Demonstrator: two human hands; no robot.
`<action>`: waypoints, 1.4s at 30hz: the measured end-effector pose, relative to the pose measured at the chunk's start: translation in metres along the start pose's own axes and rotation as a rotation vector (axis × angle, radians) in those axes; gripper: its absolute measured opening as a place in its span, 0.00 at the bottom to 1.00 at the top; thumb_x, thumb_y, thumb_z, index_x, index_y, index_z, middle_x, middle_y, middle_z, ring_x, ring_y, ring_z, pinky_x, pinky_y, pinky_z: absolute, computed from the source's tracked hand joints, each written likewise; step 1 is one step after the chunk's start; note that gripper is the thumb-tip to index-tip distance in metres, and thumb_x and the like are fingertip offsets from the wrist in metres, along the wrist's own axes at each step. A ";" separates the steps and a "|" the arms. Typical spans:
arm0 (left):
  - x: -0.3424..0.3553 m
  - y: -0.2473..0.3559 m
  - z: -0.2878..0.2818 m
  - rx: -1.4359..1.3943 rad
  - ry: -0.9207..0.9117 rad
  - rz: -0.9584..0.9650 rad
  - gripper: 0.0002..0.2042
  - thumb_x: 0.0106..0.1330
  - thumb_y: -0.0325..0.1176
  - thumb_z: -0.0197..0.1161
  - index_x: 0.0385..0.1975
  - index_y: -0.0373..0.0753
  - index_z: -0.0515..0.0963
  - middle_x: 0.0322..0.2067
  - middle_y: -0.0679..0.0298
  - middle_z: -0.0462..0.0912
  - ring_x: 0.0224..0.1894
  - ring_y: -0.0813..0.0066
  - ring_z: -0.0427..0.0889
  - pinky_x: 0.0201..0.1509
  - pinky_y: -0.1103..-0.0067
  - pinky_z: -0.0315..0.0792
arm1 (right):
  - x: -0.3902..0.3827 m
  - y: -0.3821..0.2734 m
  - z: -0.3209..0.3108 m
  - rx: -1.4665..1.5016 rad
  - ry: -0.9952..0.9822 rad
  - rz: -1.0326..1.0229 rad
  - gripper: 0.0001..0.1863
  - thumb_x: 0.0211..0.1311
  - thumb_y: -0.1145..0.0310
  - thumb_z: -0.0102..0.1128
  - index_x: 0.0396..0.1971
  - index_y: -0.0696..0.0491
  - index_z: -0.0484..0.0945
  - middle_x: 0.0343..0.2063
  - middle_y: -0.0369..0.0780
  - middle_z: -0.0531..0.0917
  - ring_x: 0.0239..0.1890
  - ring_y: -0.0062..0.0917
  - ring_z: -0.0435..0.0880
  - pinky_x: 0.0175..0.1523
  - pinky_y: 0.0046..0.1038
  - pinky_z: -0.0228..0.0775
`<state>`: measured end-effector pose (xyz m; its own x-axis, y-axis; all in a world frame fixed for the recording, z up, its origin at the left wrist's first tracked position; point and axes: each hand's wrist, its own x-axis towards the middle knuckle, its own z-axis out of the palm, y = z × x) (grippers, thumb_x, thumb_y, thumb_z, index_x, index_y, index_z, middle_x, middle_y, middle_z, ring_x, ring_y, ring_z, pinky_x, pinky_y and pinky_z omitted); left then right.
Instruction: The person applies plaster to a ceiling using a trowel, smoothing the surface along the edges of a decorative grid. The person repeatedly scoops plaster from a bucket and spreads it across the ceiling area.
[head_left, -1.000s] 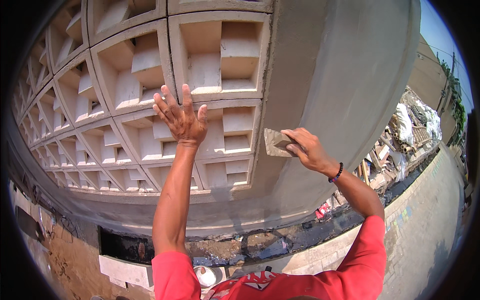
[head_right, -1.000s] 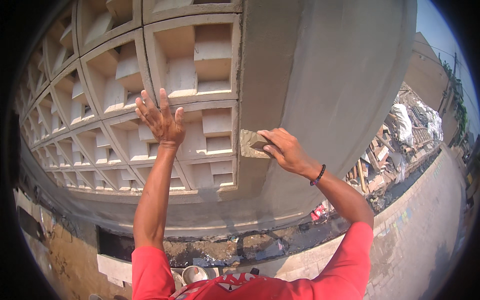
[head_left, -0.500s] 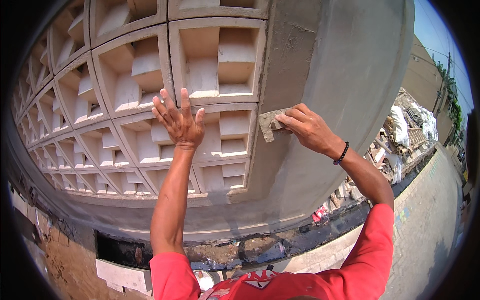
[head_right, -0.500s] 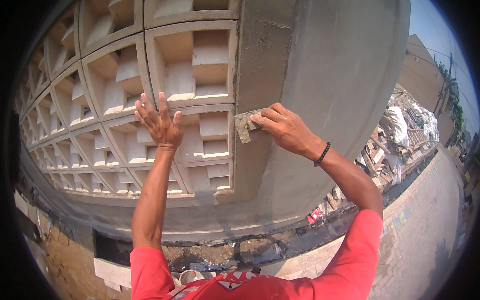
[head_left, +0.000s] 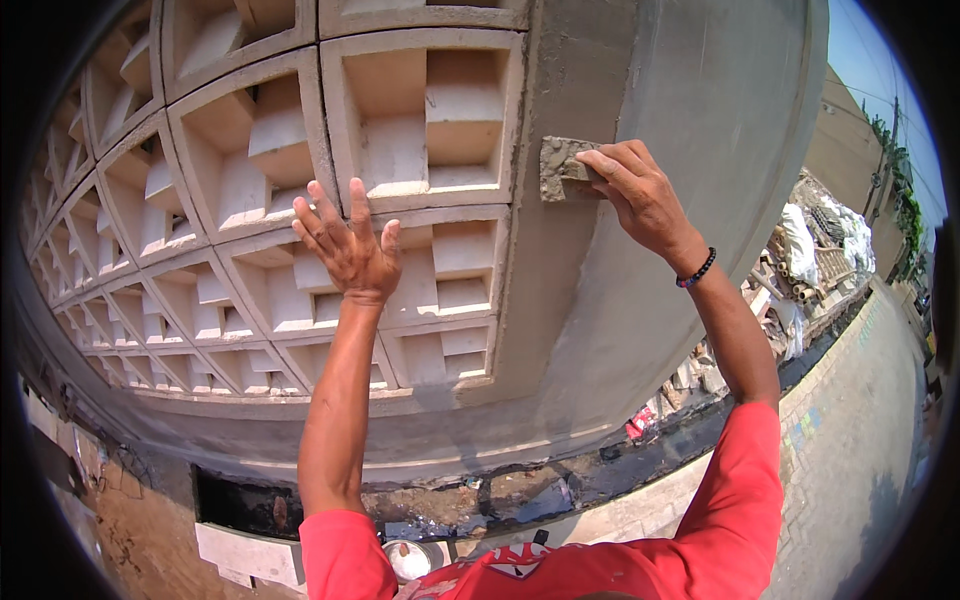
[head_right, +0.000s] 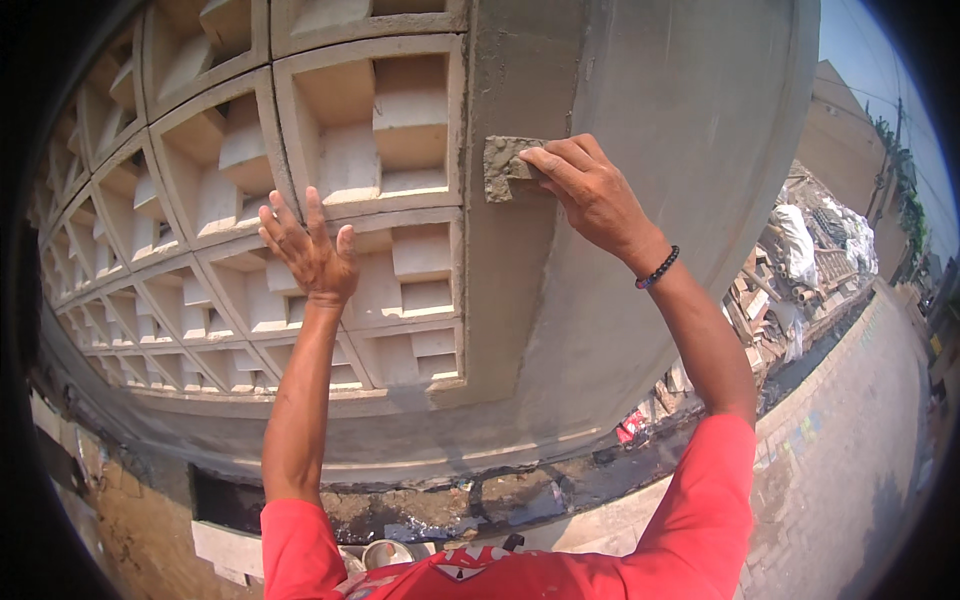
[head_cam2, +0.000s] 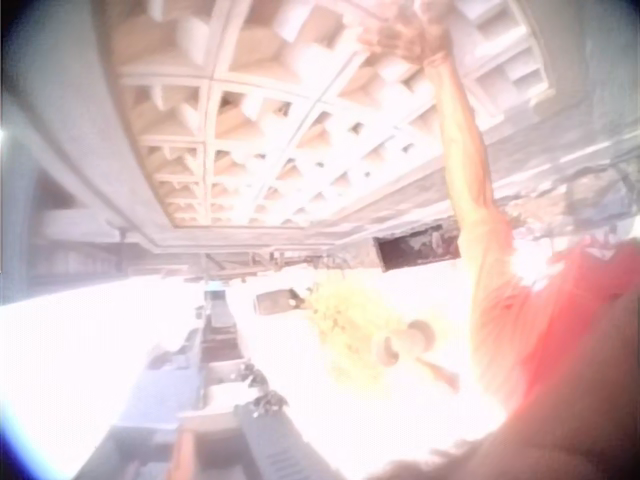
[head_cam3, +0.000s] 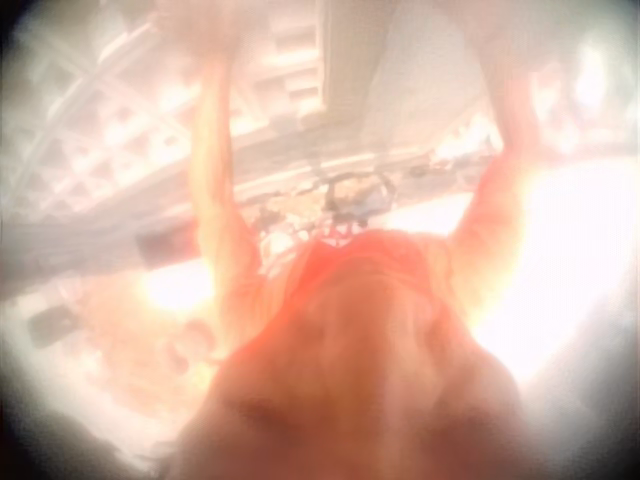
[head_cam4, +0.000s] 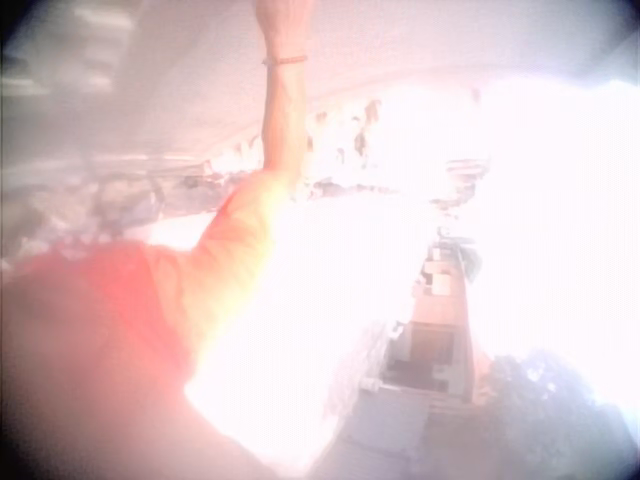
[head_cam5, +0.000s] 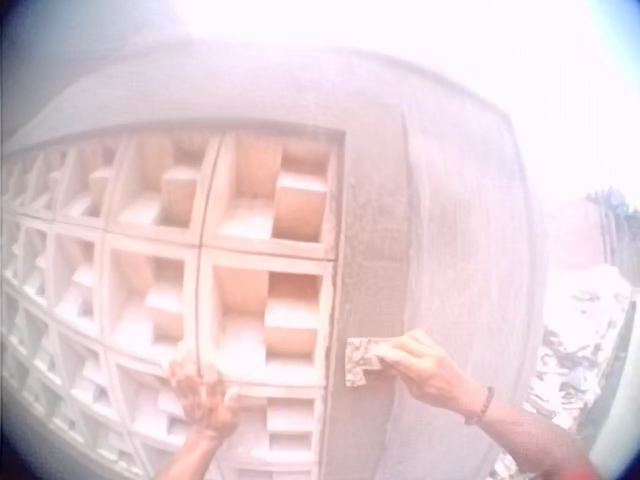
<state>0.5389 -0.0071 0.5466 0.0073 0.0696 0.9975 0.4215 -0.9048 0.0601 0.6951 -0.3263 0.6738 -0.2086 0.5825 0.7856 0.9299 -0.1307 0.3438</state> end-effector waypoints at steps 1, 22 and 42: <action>0.000 -0.001 -0.002 0.003 0.002 0.003 0.31 0.72 0.59 0.38 0.72 0.52 0.55 0.74 0.51 0.41 0.75 0.46 0.35 0.74 0.52 0.30 | -0.025 -0.017 0.014 -0.014 -0.070 -0.004 0.21 0.58 0.77 0.60 0.53 0.49 0.75 0.40 0.38 0.78 0.45 0.33 0.75 0.48 0.33 0.75; -0.004 -0.001 -0.005 0.011 -0.018 -0.012 0.31 0.72 0.60 0.38 0.71 0.52 0.56 0.73 0.49 0.43 0.75 0.44 0.36 0.74 0.51 0.31 | 0.009 -0.020 0.009 -0.037 -0.083 -0.094 0.19 0.60 0.78 0.57 0.52 0.52 0.76 0.40 0.40 0.79 0.43 0.35 0.76 0.49 0.35 0.74; -0.001 0.003 -0.003 0.009 -0.014 -0.011 0.31 0.72 0.59 0.39 0.71 0.51 0.56 0.73 0.49 0.42 0.75 0.44 0.36 0.74 0.50 0.32 | -0.070 -0.052 0.056 0.100 -0.332 -0.170 0.24 0.54 0.80 0.60 0.54 0.52 0.75 0.42 0.38 0.77 0.43 0.32 0.73 0.48 0.31 0.74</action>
<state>0.5375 -0.0115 0.5463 0.0152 0.0858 0.9962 0.4297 -0.9002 0.0710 0.6784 -0.3157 0.5725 -0.2681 0.8194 0.5067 0.9190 0.0598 0.3897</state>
